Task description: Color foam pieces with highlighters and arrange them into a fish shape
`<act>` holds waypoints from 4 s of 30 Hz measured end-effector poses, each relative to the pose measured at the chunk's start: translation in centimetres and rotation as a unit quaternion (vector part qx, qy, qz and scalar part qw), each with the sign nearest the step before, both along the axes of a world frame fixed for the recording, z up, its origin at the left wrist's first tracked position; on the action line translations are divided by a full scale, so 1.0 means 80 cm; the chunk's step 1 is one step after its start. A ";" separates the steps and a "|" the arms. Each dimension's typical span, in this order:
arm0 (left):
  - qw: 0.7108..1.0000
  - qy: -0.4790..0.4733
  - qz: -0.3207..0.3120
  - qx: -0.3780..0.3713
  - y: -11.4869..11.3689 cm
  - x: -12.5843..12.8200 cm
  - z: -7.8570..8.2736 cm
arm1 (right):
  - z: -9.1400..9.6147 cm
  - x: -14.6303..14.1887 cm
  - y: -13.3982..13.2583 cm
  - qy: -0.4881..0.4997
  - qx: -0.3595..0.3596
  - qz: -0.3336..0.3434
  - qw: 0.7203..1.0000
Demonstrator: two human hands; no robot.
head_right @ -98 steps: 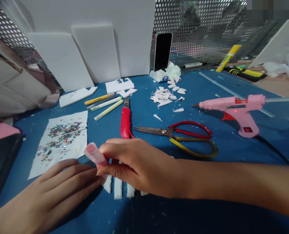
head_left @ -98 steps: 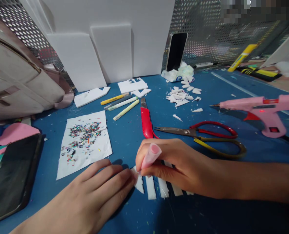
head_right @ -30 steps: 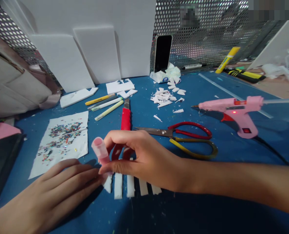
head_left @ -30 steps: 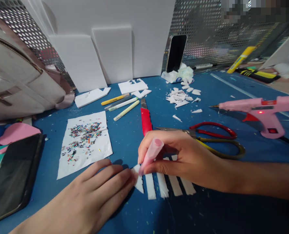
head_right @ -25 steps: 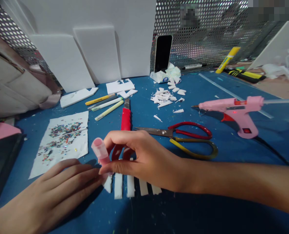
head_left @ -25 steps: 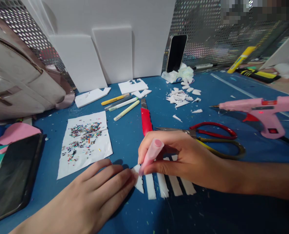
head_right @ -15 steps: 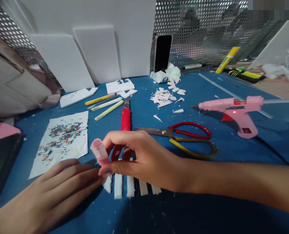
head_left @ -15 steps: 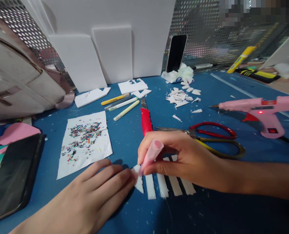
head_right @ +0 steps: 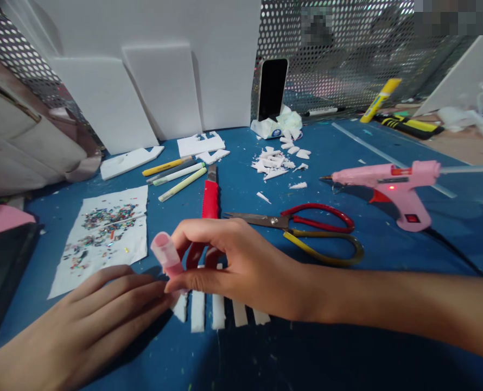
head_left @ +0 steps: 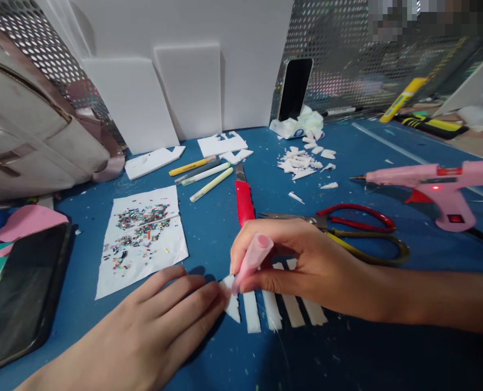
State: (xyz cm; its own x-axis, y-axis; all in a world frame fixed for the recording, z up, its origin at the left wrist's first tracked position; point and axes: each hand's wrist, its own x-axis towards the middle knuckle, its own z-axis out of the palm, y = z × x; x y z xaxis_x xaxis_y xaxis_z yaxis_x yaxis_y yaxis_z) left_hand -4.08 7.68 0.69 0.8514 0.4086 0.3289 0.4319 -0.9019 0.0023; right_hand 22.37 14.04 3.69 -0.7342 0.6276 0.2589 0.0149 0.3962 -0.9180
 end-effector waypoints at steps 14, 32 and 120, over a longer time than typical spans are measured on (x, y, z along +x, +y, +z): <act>1.000 0.002 -0.007 -0.007 0.003 0.003 -0.001 | -0.001 -0.001 0.001 0.008 0.040 0.003 0.999; 1.000 -0.005 -0.004 0.010 0.004 0.005 0.003 | -0.002 0.002 0.000 -0.015 0.052 0.012 0.998; 0.999 -0.008 -0.014 -0.029 0.003 -0.003 -0.003 | -0.009 0.001 -0.002 0.003 0.069 0.013 0.998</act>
